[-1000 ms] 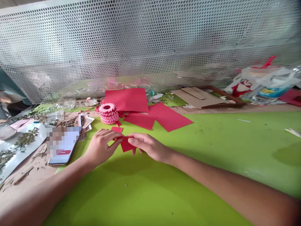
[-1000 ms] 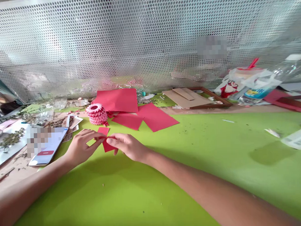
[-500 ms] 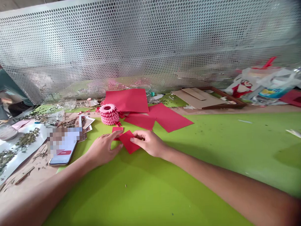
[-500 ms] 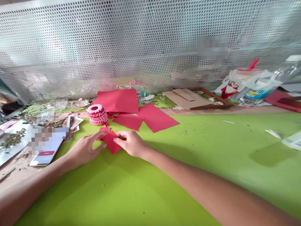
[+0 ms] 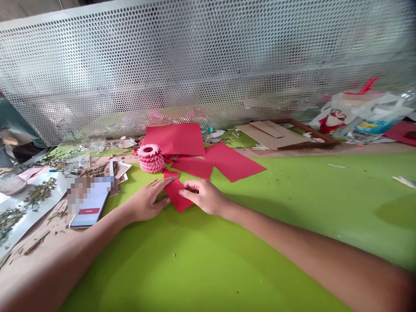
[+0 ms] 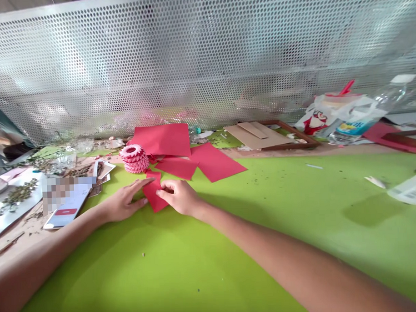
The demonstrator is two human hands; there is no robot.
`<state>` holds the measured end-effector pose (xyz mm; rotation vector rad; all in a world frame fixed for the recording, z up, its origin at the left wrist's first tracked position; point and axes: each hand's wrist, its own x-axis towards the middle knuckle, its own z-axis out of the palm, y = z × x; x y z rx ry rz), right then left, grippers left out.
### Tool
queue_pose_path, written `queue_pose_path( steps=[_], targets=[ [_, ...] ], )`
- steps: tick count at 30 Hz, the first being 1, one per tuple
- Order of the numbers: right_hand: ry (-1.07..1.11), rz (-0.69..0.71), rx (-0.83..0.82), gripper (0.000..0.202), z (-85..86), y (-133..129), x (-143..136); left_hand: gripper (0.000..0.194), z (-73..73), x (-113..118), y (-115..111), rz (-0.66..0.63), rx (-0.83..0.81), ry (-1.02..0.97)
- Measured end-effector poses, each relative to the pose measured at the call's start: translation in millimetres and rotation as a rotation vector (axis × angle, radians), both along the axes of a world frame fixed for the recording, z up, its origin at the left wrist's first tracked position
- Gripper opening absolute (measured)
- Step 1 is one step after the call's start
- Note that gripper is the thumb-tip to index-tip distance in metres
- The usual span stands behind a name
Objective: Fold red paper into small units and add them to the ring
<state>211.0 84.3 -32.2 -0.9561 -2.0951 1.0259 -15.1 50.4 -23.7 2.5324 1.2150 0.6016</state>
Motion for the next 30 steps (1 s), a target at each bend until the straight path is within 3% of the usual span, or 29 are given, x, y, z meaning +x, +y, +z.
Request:
queue_pose_path(
  steps=[5,12,16,21,24,30],
  targets=[
    [-0.003,-0.004,-0.041,0.035,3.0,-1.4,1.4,0.075,6.6,-1.4,-6.1,-0.035,0.151,-0.005],
    [-0.033,0.165,-0.119,0.046,5.2,0.8,6.5,0.039,9.0,0.3,-12.6,-0.179,0.484,0.033],
    [-0.027,0.253,-0.208,0.045,8.3,0.2,8.0,0.041,12.4,1.9,-15.2,-0.239,0.558,0.035],
    [-0.034,0.32,-0.259,0.042,15.7,-4.9,8.7,0.018,15.6,3.9,-19.3,-0.293,0.586,0.002],
    [-0.101,0.283,-0.233,0.038,17.3,-8.9,8.2,0.012,13.4,5.2,-21.0,-0.24,0.535,-0.032],
    [-0.011,0.267,-0.142,0.031,11.8,-12.9,5.4,0.041,6.0,8.1,-21.5,-0.076,0.202,-0.106]
  ],
)
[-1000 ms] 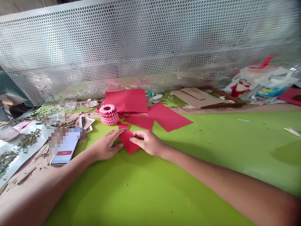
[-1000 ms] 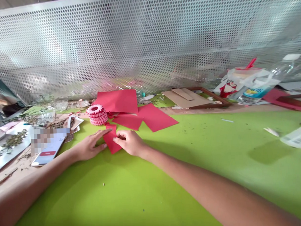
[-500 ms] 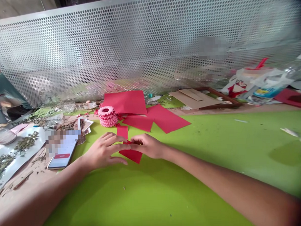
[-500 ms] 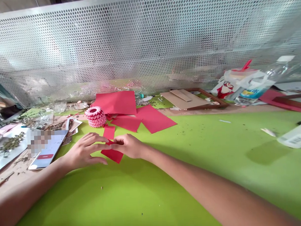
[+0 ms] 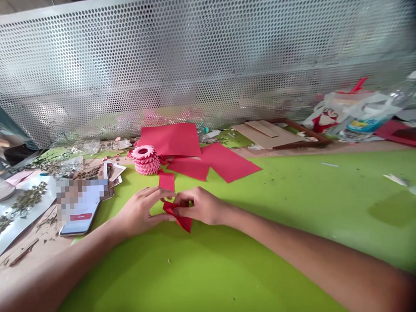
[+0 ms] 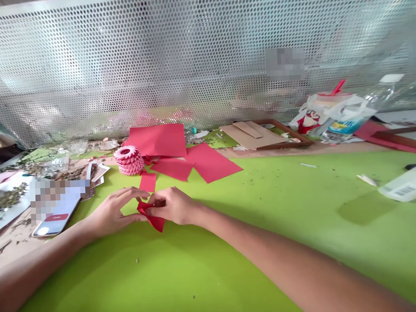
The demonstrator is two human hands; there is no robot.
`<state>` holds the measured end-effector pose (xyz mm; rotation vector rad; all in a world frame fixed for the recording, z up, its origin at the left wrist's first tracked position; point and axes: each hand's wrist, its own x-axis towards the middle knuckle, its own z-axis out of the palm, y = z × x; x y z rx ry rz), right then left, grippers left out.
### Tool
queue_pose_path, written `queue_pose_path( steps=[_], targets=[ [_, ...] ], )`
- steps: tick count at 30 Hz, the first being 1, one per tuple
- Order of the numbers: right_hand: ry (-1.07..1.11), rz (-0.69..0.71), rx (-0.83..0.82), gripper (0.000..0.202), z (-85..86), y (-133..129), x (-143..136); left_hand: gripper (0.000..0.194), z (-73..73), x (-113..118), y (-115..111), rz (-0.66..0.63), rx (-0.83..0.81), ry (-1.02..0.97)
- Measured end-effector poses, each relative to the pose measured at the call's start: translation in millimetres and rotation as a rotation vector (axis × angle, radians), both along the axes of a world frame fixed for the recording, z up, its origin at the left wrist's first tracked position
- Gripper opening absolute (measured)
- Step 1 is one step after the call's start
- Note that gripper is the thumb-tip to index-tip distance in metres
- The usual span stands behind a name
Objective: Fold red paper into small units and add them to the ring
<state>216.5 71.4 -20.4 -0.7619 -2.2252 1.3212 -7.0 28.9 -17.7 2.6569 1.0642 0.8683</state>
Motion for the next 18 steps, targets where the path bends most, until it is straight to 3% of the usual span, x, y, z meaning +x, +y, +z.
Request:
queue_pose_path(
  steps=[5,12,18],
  targets=[
    [0.042,-0.054,-0.018,0.042,6.5,-3.2,-0.5,0.03,-1.7,1.8,-1.9,0.088,-0.136,-0.156],
    [0.095,-0.189,0.065,0.039,12.5,-8.3,-0.5,0.023,3.4,5.4,-3.9,0.255,-0.165,-0.29],
    [0.13,-0.258,0.118,0.028,9.3,-6.4,-2.2,0.022,6.9,9.7,-6.3,0.244,-0.181,-0.312]
  ],
)
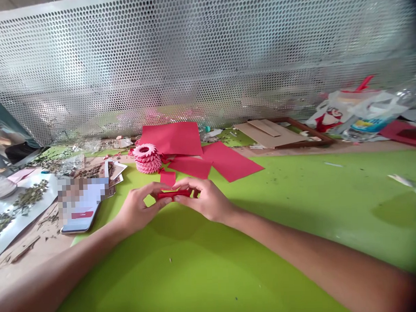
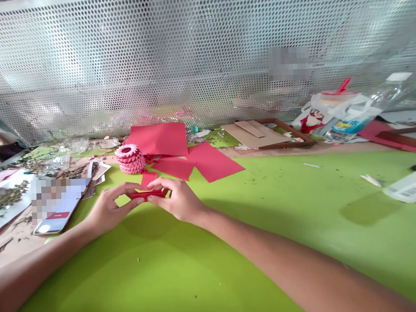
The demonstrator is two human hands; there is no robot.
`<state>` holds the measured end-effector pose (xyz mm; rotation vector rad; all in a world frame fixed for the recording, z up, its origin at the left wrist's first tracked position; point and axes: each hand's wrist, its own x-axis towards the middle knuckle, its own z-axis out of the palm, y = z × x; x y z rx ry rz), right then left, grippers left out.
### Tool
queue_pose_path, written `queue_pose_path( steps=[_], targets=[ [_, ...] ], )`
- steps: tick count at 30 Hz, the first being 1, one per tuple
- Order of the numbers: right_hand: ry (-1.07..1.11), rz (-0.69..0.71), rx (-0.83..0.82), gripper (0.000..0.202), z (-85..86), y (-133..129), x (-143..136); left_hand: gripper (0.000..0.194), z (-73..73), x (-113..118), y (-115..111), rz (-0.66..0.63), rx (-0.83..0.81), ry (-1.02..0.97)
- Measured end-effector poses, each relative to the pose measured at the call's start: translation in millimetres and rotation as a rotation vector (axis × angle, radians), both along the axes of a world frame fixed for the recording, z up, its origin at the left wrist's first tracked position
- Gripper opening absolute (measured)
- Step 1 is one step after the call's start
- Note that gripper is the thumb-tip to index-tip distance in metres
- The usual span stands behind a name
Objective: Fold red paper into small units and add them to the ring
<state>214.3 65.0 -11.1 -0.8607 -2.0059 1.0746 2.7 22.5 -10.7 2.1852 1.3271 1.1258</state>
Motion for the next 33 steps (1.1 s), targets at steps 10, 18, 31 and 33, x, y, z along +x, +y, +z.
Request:
queue_pose_path(
  steps=[10,18,31,33],
  targets=[
    [0.042,-0.027,-0.017,0.027,2.0,-1.3,-0.4,0.016,3.4,5.4,-2.3,0.045,-0.086,-0.046],
    [0.084,-0.05,-0.076,0.03,-2.4,-1.2,-1.1,0.016,5.9,6.5,-1.3,0.044,-0.115,-0.086],
    [0.084,-0.068,-0.123,0.028,-7.5,3.2,-0.2,0.018,4.8,6.4,0.0,0.021,-0.152,-0.098],
    [0.087,-0.063,-0.119,0.026,-7.2,3.1,-0.2,0.018,5.0,6.4,-0.3,0.022,-0.153,-0.096]
  ],
)
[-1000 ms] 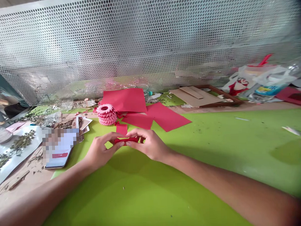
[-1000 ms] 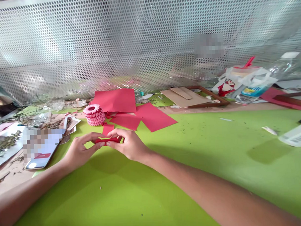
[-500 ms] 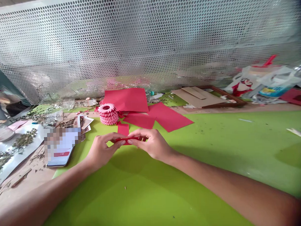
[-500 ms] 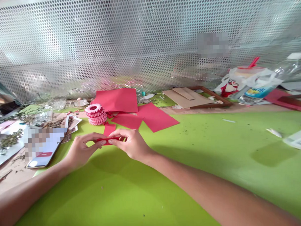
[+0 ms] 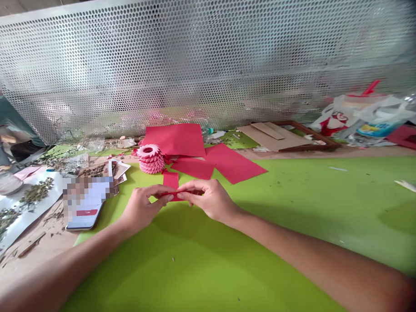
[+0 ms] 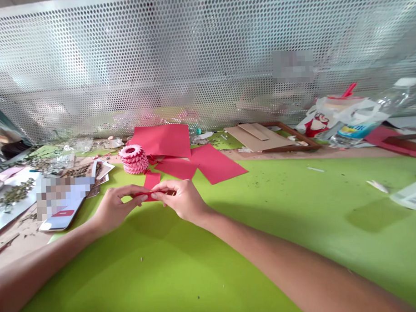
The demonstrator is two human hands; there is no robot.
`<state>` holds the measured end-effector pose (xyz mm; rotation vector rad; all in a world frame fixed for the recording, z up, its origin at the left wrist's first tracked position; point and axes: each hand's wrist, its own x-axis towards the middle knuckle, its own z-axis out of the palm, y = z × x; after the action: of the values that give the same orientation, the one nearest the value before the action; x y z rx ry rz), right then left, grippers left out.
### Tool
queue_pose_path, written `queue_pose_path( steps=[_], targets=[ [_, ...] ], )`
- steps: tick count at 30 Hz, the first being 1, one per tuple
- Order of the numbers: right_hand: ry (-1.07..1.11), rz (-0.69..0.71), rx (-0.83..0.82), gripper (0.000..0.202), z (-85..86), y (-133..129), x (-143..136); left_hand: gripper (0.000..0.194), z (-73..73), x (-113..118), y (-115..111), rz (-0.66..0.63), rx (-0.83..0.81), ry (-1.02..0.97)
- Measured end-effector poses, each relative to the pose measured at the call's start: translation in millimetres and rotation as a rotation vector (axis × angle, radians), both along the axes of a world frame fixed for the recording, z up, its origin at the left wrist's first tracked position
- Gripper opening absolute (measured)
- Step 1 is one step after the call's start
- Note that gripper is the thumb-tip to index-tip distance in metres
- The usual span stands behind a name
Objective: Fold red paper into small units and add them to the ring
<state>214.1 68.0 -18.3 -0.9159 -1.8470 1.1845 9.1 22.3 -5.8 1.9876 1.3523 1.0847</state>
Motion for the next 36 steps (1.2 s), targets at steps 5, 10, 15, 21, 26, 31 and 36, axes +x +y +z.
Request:
queue_pose_path(
  steps=[5,10,15,21,26,31,36],
  targets=[
    [-0.007,0.001,0.014,0.027,-0.1,0.4,-0.1,0.018,-1.0,-0.4,0.9,0.013,0.005,0.012],
    [-0.017,0.017,0.002,0.033,4.6,0.5,-1.1,0.017,-4.1,-2.1,2.4,0.017,-0.001,-0.017],
    [-0.105,0.134,-0.104,0.037,7.4,0.6,-2.8,0.018,-3.7,-0.5,0.6,0.011,-0.036,-0.04],
    [-0.147,0.126,-0.089,0.038,4.0,0.1,-3.3,0.017,-5.3,0.8,1.3,0.023,-0.063,-0.027],
    [-0.157,0.105,-0.07,0.039,3.9,0.1,-2.4,0.022,-6.3,0.6,3.6,-0.049,-0.073,-0.087],
    [-0.158,0.095,-0.065,0.037,2.6,1.0,-1.4,0.038,-8.6,-0.1,3.9,-0.106,-0.085,-0.138],
    [-0.146,0.093,-0.058,0.035,2.8,0.8,-2.2,0.037,-9.2,-1.3,5.9,-0.098,-0.084,-0.118]
  ],
)
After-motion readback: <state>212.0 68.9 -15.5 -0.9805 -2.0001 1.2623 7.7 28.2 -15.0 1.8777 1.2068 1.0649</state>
